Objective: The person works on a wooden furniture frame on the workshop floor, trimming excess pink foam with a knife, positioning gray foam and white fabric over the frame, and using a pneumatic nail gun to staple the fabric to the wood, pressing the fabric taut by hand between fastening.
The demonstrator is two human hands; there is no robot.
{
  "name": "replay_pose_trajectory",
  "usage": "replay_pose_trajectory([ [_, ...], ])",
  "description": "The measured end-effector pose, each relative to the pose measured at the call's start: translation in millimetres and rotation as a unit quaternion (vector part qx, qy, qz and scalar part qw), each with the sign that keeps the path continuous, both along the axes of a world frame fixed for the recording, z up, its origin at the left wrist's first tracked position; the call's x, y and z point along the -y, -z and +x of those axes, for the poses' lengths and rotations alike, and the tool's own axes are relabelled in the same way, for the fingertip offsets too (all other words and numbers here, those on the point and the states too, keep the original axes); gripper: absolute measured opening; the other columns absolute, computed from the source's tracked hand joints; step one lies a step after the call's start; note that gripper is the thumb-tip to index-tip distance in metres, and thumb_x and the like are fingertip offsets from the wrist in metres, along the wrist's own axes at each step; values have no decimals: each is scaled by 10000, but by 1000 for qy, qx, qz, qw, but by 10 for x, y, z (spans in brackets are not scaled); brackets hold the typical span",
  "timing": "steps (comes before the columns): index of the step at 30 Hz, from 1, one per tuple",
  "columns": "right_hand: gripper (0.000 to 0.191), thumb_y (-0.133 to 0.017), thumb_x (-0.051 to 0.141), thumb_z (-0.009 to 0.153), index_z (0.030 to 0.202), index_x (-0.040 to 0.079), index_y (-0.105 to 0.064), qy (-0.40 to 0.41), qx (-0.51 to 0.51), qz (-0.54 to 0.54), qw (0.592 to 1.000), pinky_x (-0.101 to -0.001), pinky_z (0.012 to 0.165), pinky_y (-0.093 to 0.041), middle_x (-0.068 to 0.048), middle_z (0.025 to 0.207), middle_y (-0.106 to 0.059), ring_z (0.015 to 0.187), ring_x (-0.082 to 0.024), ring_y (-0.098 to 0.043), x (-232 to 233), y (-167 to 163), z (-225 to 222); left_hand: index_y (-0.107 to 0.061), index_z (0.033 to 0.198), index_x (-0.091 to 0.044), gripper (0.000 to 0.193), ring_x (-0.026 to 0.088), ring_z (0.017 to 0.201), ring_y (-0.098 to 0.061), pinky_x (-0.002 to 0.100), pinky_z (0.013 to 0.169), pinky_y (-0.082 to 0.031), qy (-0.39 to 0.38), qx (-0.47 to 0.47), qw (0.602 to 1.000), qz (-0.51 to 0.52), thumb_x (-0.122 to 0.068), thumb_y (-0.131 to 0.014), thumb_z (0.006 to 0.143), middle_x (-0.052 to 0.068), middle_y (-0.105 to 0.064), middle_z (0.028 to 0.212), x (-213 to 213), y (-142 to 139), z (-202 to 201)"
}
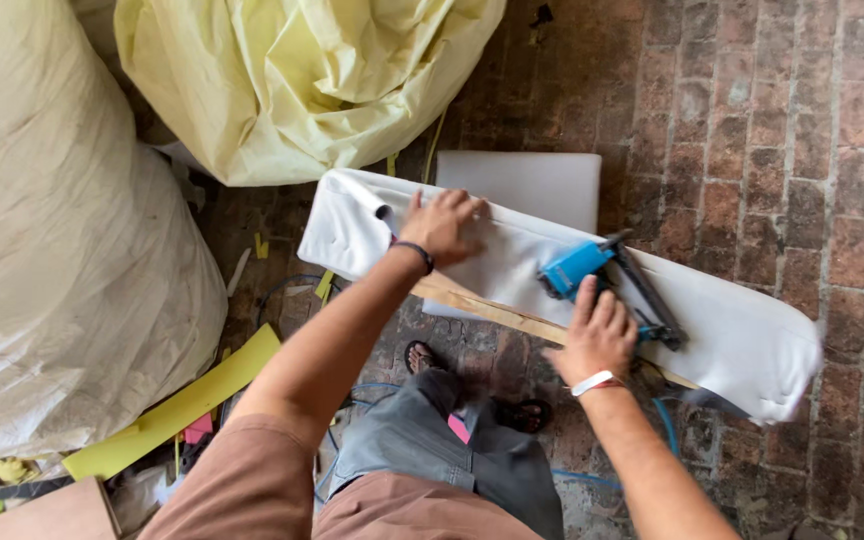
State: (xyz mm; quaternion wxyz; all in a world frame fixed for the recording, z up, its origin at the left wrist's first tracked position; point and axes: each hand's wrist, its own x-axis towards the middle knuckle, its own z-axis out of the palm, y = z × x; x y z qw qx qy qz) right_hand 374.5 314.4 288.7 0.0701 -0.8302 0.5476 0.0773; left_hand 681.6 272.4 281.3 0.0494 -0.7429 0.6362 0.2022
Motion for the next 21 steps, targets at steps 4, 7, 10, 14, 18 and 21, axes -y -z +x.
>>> replay_pose_trajectory([
  [4,1302,-912,472,647,1650,43,-201,-15,-29,-77,997,-551,1155,-362,-236,1536,-436,1403,-400,-455,45,145,120,-622,1326,-217,634,363,1340,-442,742,1132,-154,-87,91,982,-139,-652,-604,865,112,-528,1395,-27,-127,1331],
  [7,1359,-911,481,635,1655,35,-132,-18,-49,-54,997,-556,1193,-321,-265,1546,-408,1413,-414,-443,184,242,158,-613,1345,-226,591,416,1280,-466,548,1050,-450,-179,-46,979,-83,-597,-579,886,101,-529,1404,-288,-56,1795],
  [10,1471,-919,544,595,1655,27,-40,-48,-108,-2,993,-544,1222,-251,-303,1550,-346,1420,-421,-402,547,259,75,-644,1285,-221,520,370,1307,-462,498,1007,-505,-232,-56,962,-131,-551,-585,887,96,-534,1402,-470,80,1709],
  [14,1523,-917,557,591,1690,51,8,-65,-156,24,985,-500,1257,-215,-245,1617,-284,1487,-398,-330,1027,268,-47,-584,1376,-179,583,417,1295,-442,519,996,-474,-225,-20,953,-200,-539,-594,917,142,-511,1404,-725,160,1461],
  [18,1626,-903,626,511,1703,32,30,-65,-142,39,987,-488,1279,-181,-228,1640,-246,1514,-388,-267,1232,366,-23,-567,1407,-183,602,424,1295,-455,520,1061,-437,-232,-28,939,-252,-520,-626,911,131,-501,1448,-732,145,1508],
  [21,1642,-847,711,472,1697,51,26,-50,-111,47,991,-492,1273,-169,-234,1628,-251,1515,-402,-251,1290,449,-41,-563,1404,-190,607,427,1295,-452,520,1065,-427,-237,-41,937,-254,-515,-645,897,120,-498,1458,-679,155,1583],
])
